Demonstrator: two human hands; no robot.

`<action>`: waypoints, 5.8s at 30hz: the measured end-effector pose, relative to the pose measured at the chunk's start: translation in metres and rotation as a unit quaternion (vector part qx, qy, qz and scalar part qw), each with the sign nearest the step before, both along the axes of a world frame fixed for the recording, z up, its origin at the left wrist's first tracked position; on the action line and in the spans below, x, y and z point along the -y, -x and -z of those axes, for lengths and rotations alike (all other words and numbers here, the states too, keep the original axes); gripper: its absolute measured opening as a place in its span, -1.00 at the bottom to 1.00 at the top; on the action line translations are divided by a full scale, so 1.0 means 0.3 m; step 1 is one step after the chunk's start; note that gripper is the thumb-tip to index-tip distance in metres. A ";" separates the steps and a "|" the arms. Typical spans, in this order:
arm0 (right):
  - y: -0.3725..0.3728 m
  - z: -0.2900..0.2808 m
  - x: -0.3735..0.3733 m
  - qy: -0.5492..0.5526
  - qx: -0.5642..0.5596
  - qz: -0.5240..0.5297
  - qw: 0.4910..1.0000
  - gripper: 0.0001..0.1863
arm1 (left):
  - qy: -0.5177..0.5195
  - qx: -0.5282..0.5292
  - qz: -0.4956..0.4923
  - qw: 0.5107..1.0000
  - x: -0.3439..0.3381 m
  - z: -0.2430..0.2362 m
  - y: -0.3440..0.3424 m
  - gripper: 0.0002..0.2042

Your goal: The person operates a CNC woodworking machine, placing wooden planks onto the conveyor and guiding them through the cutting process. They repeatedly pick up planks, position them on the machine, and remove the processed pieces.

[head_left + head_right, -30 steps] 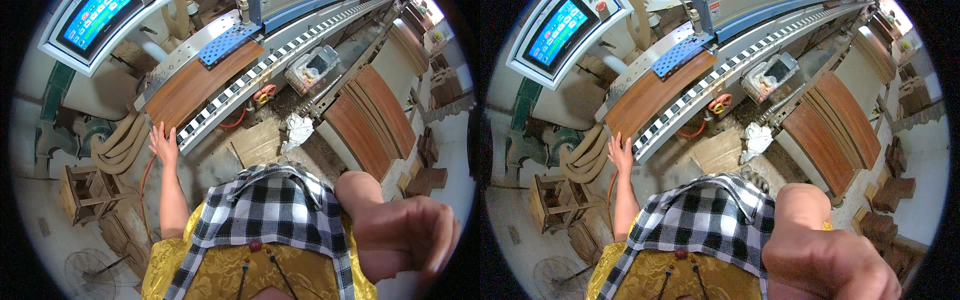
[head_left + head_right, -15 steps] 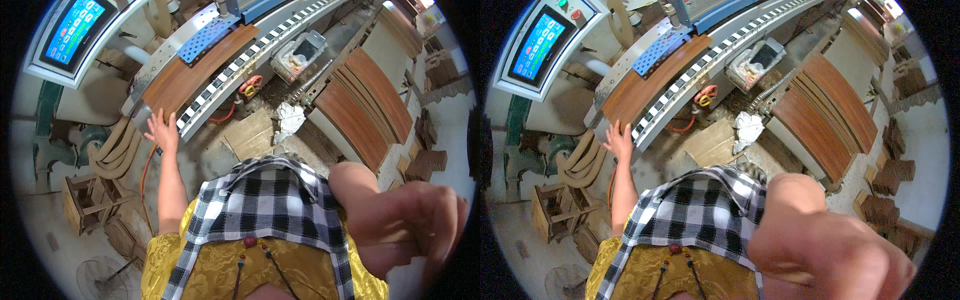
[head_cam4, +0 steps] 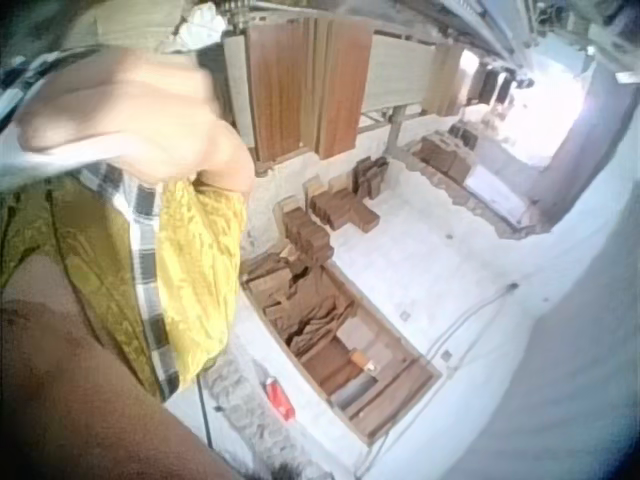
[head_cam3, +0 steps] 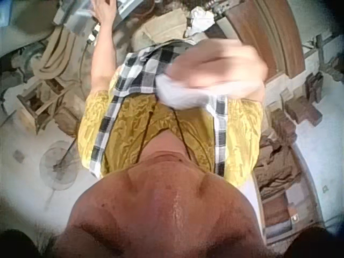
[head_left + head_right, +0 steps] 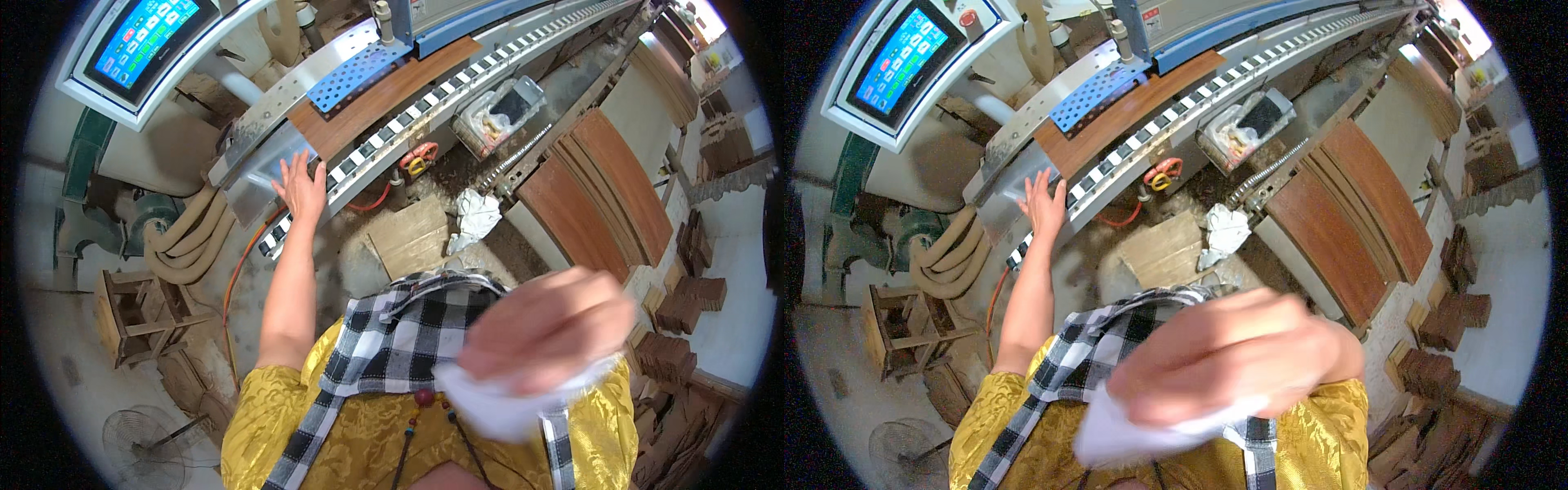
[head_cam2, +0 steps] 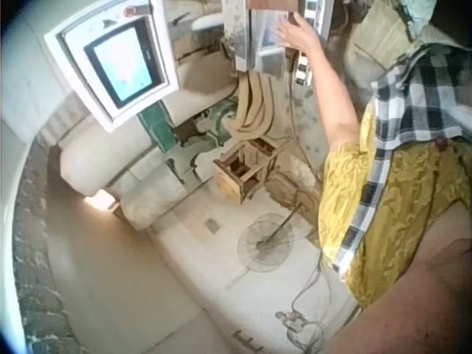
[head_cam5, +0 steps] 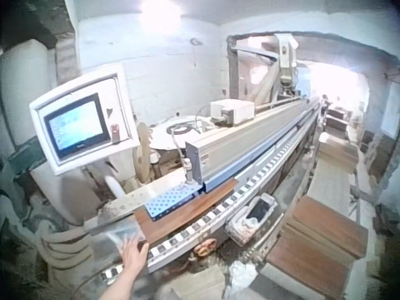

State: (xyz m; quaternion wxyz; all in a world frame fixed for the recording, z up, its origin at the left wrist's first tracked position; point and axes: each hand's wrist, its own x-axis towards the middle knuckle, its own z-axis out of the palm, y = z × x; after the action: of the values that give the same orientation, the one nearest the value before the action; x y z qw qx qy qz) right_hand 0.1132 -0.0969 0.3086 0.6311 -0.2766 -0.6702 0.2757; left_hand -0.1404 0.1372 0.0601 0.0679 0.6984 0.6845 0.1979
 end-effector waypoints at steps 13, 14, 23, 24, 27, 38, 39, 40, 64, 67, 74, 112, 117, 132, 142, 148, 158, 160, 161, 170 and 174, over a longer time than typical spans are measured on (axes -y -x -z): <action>0.065 0.036 -0.015 -0.024 0.703 0.000 0.711 -0.82 | -0.029 -0.035 -0.007 0.999 0.088 0.023 0.173 -0.60; 0.080 0.044 -0.019 -0.011 0.723 -0.069 0.687 -0.81 | -0.028 -0.036 -0.003 0.999 0.085 0.026 0.172 -0.60; -0.116 0.079 -0.023 0.000 0.315 -0.156 0.936 -0.81 | -0.049 -0.062 -0.008 0.997 0.091 0.042 0.162 -0.62; -0.187 0.082 -0.026 0.052 0.231 -0.175 0.956 -0.79 | -0.055 -0.064 -0.016 0.996 0.097 0.057 0.167 -0.63; -0.424 0.300 -0.104 0.317 0.222 0.060 0.920 -0.70 | -0.065 -0.081 -0.031 0.994 0.100 0.063 0.158 -0.64; -0.724 1.196 -0.144 0.329 0.633 0.312 0.627 -0.46 | -0.093 -0.117 -0.033 0.988 0.087 0.060 0.147 -0.66; -0.730 1.213 -0.142 0.321 0.642 0.310 0.623 -0.46 | -0.094 -0.120 -0.034 0.988 0.088 0.058 0.145 -0.66; -0.737 1.243 -0.140 0.317 0.637 0.314 0.629 -0.46 | -0.096 -0.124 -0.034 0.987 0.085 0.055 0.146 -0.66; -0.734 1.439 0.568 0.347 -0.662 0.411 0.522 -0.83 | -0.066 -0.090 -0.047 0.993 0.091 0.054 0.141 -0.63; -0.658 1.341 0.569 0.347 -0.656 0.343 0.575 -0.91 | -0.062 -0.055 -0.038 0.996 0.089 0.055 0.162 -0.63; -0.496 1.098 0.441 0.395 -0.556 0.207 0.702 -0.86 | -0.086 0.054 0.036 0.994 0.166 0.023 0.176 -0.61; -0.279 1.353 0.119 0.709 -0.327 0.146 0.607 -0.87 | -0.011 -0.023 -0.092 0.995 0.205 -0.047 0.459 -0.34; -0.354 1.679 0.420 0.674 -0.304 0.206 0.641 -0.86 | 0.029 -0.014 -0.121 0.992 0.245 -0.057 0.512 -0.38; -0.361 1.363 0.248 0.685 -0.247 0.278 0.626 -0.81 | 0.047 -0.053 -0.105 0.992 0.131 -0.071 0.239 -0.37; -0.529 1.252 0.006 0.396 0.342 0.440 0.730 -0.76 | -0.005 -0.128 -0.052 0.990 0.094 -0.023 0.123 -0.41; -0.623 1.218 -0.165 0.386 0.589 0.349 0.618 -0.39 | -0.018 -0.147 -0.054 0.987 0.090 -0.010 0.135 -0.51; -0.566 1.232 0.012 0.329 0.567 0.370 0.658 -0.46 | -0.021 -0.115 -0.061 0.991 0.103 -0.022 0.113 -0.58; -0.522 1.214 0.085 0.304 0.509 0.378 0.711 -0.51 | -0.020 -0.115 -0.061 0.991 0.110 -0.023 0.114 -0.58; -0.505 1.233 0.134 0.271 0.463 0.396 0.745 -0.54 | -0.021 -0.117 -0.063 0.991 0.111 -0.015 0.118 -0.58; -0.700 1.457 0.429 0.435 -0.608 0.471 0.468 -0.60 | -0.040 -0.121 -0.065 0.990 0.104 -0.010 0.129 -0.59; -0.828 1.554 0.447 0.328 -0.708 0.516 0.354 -0.59 | -0.059 -0.118 -0.054 0.990 0.096 0.003 0.139 -0.59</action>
State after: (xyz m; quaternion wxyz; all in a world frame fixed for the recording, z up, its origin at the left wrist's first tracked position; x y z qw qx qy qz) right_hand 0.3617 -0.2311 -0.1576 0.7492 -0.4558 0.4424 0.1879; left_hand -0.1822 0.1085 0.0591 -0.0656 0.6812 0.7118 0.1580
